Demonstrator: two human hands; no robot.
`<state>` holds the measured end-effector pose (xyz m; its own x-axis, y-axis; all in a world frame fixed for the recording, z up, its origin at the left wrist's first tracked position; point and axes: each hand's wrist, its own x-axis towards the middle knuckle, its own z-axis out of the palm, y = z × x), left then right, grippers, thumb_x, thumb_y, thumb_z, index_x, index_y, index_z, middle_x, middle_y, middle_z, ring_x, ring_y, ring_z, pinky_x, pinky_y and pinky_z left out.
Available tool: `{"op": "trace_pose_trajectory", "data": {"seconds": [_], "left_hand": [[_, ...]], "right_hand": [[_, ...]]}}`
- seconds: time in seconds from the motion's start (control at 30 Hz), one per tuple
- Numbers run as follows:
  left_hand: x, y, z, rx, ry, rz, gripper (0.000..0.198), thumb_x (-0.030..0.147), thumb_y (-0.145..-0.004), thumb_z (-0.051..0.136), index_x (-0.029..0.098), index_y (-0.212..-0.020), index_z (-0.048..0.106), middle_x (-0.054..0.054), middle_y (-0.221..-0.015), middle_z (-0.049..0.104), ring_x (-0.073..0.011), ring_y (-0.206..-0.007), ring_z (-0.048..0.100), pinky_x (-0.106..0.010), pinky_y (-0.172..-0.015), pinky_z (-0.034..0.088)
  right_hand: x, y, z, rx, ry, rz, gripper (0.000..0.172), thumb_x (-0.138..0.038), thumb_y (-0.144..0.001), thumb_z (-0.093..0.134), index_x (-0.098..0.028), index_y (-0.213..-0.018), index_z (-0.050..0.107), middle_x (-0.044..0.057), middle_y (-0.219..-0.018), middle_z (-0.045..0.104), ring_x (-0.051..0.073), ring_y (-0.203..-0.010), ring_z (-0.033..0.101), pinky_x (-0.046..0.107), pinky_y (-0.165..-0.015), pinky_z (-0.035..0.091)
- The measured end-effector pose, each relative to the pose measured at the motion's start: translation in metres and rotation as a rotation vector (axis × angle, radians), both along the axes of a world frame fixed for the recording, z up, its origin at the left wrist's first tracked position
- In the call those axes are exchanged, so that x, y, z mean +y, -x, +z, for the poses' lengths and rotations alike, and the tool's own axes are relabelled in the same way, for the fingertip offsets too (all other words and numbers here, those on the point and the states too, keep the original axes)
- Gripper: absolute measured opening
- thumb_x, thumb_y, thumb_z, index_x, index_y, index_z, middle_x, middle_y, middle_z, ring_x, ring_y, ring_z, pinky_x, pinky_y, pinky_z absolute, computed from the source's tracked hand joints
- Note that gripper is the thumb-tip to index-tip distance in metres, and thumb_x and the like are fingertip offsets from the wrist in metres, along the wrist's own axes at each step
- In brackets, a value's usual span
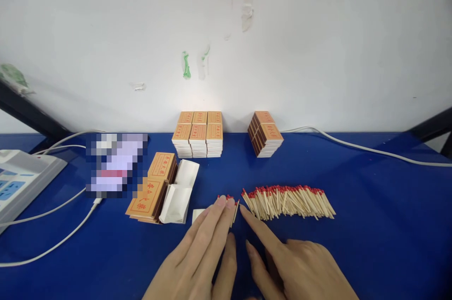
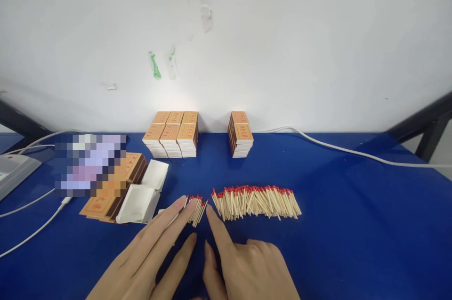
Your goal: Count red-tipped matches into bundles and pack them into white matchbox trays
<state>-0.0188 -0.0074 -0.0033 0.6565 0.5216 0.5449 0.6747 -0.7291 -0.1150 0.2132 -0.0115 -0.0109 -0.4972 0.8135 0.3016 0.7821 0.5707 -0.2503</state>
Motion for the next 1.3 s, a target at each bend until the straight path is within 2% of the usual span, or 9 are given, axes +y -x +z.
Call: {"op": "trace_pose_trajectory", "data": {"seconds": [0.07,0.17,0.3,0.5,0.73,0.83,1.0,1.2,1.3], "left_hand": [[-0.001,-0.001,-0.003,-0.05,-0.026,-0.017,0.047,0.038,-0.12,0.043,0.004,-0.117,0.076,-0.026,-0.159,0.061,-0.0377,-0.166,0.037,-0.045,-0.138,0.025],[-0.001,-0.002,-0.003,-0.066,-0.021,-0.009,0.046,0.035,-0.119,0.043,0.003,-0.115,0.077,-0.026,-0.159,0.061,-0.0375,-0.166,0.038,-0.044,-0.138,0.026],[0.0,0.0,0.002,0.025,0.048,0.034,0.053,0.043,-0.121,0.041,0.003,-0.129,0.075,-0.023,-0.161,0.061,-0.0353,-0.166,0.039,-0.043,-0.139,0.023],[-0.001,0.004,0.006,0.124,0.019,0.054,0.054,0.041,-0.121,0.037,0.003,-0.14,0.07,-0.023,-0.163,0.059,-0.0388,-0.159,0.049,-0.047,-0.124,0.048],[-0.004,0.005,0.016,0.071,-0.039,0.153,0.053,0.04,-0.116,0.052,-0.003,-0.142,0.067,-0.031,-0.158,0.061,-0.0421,-0.158,0.051,-0.044,-0.112,0.059],[-0.001,0.005,0.014,0.103,-0.033,0.161,0.057,0.043,-0.116,0.052,-0.005,-0.143,0.066,-0.031,-0.158,0.061,-0.0429,-0.155,0.055,-0.044,-0.113,0.058],[0.003,0.004,0.009,0.15,-0.035,0.138,0.064,0.047,-0.119,0.045,-0.008,-0.146,0.063,-0.031,-0.156,0.063,-0.0409,-0.149,0.062,-0.044,-0.12,0.048],[-0.001,0.002,0.007,0.168,-0.031,0.137,0.068,0.048,-0.119,0.046,-0.012,-0.146,0.06,-0.033,-0.154,0.063,-0.0425,-0.147,0.063,-0.045,-0.123,0.042],[-0.001,0.003,0.006,0.166,-0.033,0.147,0.069,0.05,-0.118,0.046,-0.013,-0.145,0.06,-0.034,-0.154,0.063,-0.0431,-0.146,0.063,-0.046,-0.122,0.041]], "right_hand": [[0.001,0.001,0.002,0.0,-0.001,-0.001,0.06,-0.021,-0.112,0.047,-0.008,-0.17,0.039,-0.011,-0.058,0.069,0.014,-0.037,0.063,0.032,-0.04,0.037],[0.002,0.002,0.004,-0.016,-0.019,-0.012,0.059,-0.021,-0.112,0.046,-0.006,-0.168,0.041,-0.011,-0.056,0.067,0.014,-0.035,0.061,0.032,-0.04,0.036],[0.003,0.004,0.005,-0.029,-0.027,-0.011,0.061,-0.019,-0.11,0.045,-0.004,-0.169,0.039,-0.011,-0.053,0.065,0.014,-0.034,0.06,0.032,-0.038,0.035],[0.005,0.008,0.009,-0.032,-0.069,-0.017,0.066,-0.017,-0.11,0.038,-0.002,-0.173,0.03,-0.011,-0.05,0.064,0.016,-0.031,0.058,0.03,-0.035,0.035],[0.002,0.004,0.004,-0.038,-0.04,-0.009,0.056,-0.021,-0.11,0.046,-0.003,-0.164,0.047,-0.009,-0.053,0.065,0.016,-0.034,0.06,0.03,-0.037,0.035],[0.0,0.002,0.002,-0.048,-0.01,-0.008,0.059,-0.021,-0.111,0.048,-0.005,-0.167,0.042,-0.01,-0.056,0.067,0.016,-0.037,0.062,0.032,-0.04,0.035],[0.001,0.002,0.002,-0.053,-0.004,-0.016,0.065,-0.022,-0.111,0.048,-0.006,-0.172,0.035,-0.011,-0.052,0.063,0.016,-0.036,0.061,0.032,-0.04,0.034],[-0.002,0.001,0.003,-0.002,0.073,-0.066,0.064,-0.023,-0.109,0.05,-0.02,-0.172,0.044,-0.008,-0.053,0.066,0.017,-0.038,0.063,0.026,-0.041,0.037],[-0.003,0.001,0.003,0.001,0.085,-0.079,0.064,-0.024,-0.108,0.05,-0.022,-0.172,0.046,-0.008,-0.052,0.065,0.017,-0.037,0.062,0.025,-0.04,0.038]]}}
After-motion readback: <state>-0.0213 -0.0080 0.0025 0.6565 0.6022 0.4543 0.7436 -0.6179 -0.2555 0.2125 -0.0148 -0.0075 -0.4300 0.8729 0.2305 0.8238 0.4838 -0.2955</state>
